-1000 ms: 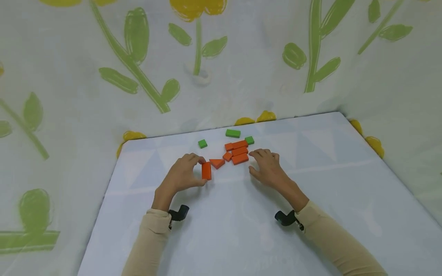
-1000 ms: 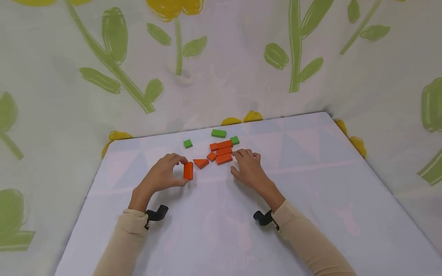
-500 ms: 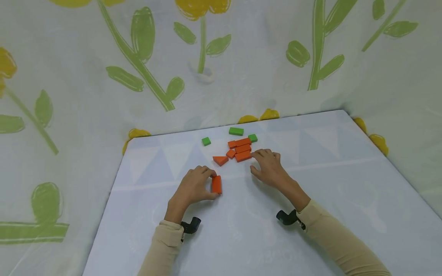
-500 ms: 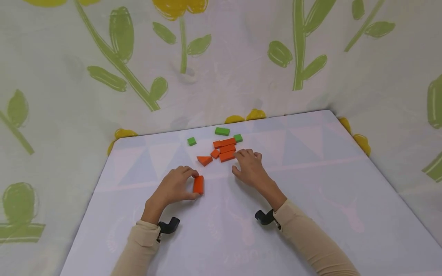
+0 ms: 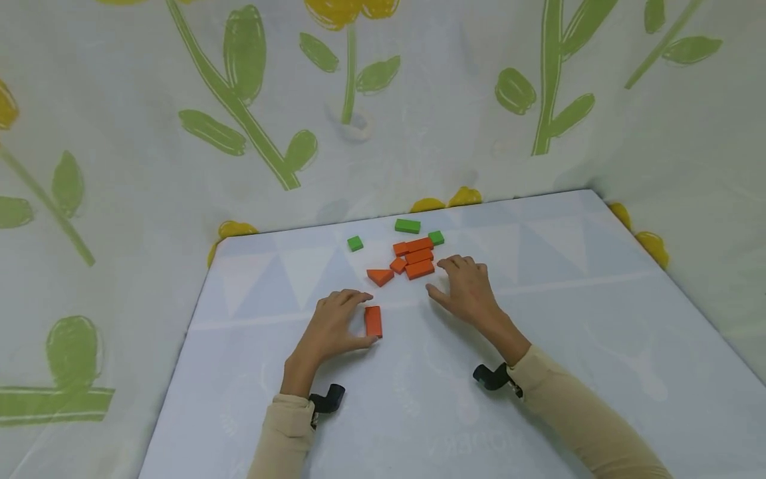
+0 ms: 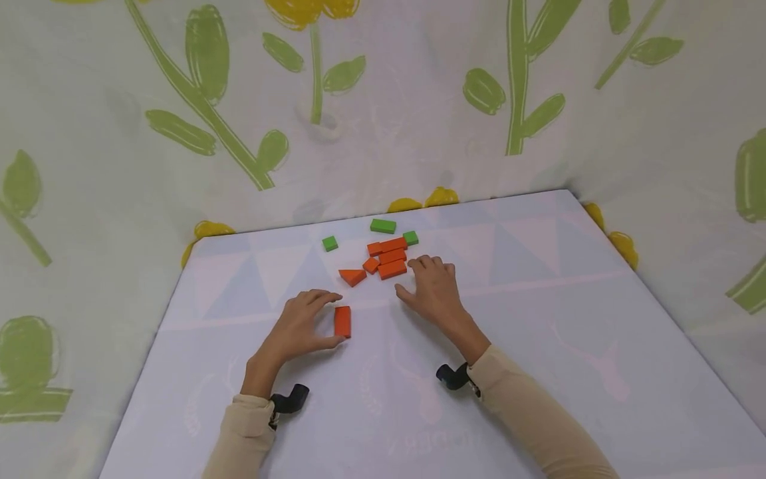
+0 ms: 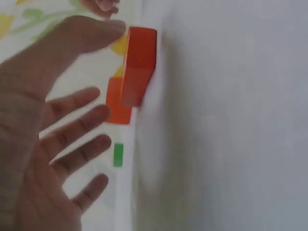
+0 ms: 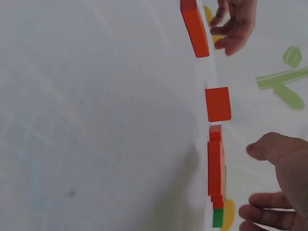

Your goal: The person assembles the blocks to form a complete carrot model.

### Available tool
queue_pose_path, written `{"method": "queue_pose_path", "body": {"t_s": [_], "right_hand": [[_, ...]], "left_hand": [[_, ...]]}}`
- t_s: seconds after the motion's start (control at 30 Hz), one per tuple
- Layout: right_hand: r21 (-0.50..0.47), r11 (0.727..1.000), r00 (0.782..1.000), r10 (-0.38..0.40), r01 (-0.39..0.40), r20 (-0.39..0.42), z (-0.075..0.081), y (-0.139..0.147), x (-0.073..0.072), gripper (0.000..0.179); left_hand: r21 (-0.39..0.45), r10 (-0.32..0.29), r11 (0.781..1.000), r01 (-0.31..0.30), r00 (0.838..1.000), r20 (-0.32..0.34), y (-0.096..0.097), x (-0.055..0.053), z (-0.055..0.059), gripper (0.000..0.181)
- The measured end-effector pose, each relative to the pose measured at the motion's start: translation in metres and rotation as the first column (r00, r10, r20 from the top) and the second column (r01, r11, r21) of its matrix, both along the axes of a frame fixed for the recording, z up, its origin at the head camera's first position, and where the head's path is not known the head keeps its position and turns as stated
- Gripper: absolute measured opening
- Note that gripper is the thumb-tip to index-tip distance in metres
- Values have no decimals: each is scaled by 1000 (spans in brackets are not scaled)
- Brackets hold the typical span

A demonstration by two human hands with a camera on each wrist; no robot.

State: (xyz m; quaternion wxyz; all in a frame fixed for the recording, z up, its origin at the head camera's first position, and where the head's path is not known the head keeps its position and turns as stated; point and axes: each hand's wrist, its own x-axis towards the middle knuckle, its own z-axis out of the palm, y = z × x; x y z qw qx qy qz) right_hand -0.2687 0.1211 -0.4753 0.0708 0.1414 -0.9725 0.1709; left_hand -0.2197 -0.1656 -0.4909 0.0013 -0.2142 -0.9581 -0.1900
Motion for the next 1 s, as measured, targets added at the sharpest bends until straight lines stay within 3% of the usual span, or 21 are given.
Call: {"method": "queue_pose_path", "body": {"t_s": [0.1, 0.17, 0.3, 0.37, 0.43, 0.7, 0.87, 1.0], "right_hand": [[15, 997, 997, -69, 70, -31, -2, -6, -6, 63], [22, 995, 995, -101, 102, -23, -4, -11, -10, 68], [69, 988, 991, -136, 135, 16, -9, -23, -17, 75], [103, 984, 989, -149, 146, 22, -12, -29, -20, 79], [133, 979, 987, -161, 156, 22, -15, -34, -23, 83], [122, 974, 980, -198, 192, 33, -18, -44, -30, 82], [98, 975, 978, -205, 200, 43, -20, -41, -31, 72], [76, 980, 980, -190, 186, 60, -13, -38, -27, 66]], "left_hand": [[180, 4, 984, -4, 1000, 1, -9, 3, -13, 71], [313, 9, 950, -11, 1000, 10, -14, 4, -23, 68], [510, 31, 859, -37, 999, 21, -18, 8, -39, 64], [536, 38, 843, -40, 999, 15, -19, 9, -44, 62], [534, 39, 844, -37, 999, 6, -18, 9, -47, 60], [457, 19, 890, -4, 999, -28, -16, 9, -48, 53], [448, 14, 894, 0, 1000, -28, -17, 10, -46, 51], [432, 25, 902, -16, 1000, -15, -18, 11, -46, 50]]}}
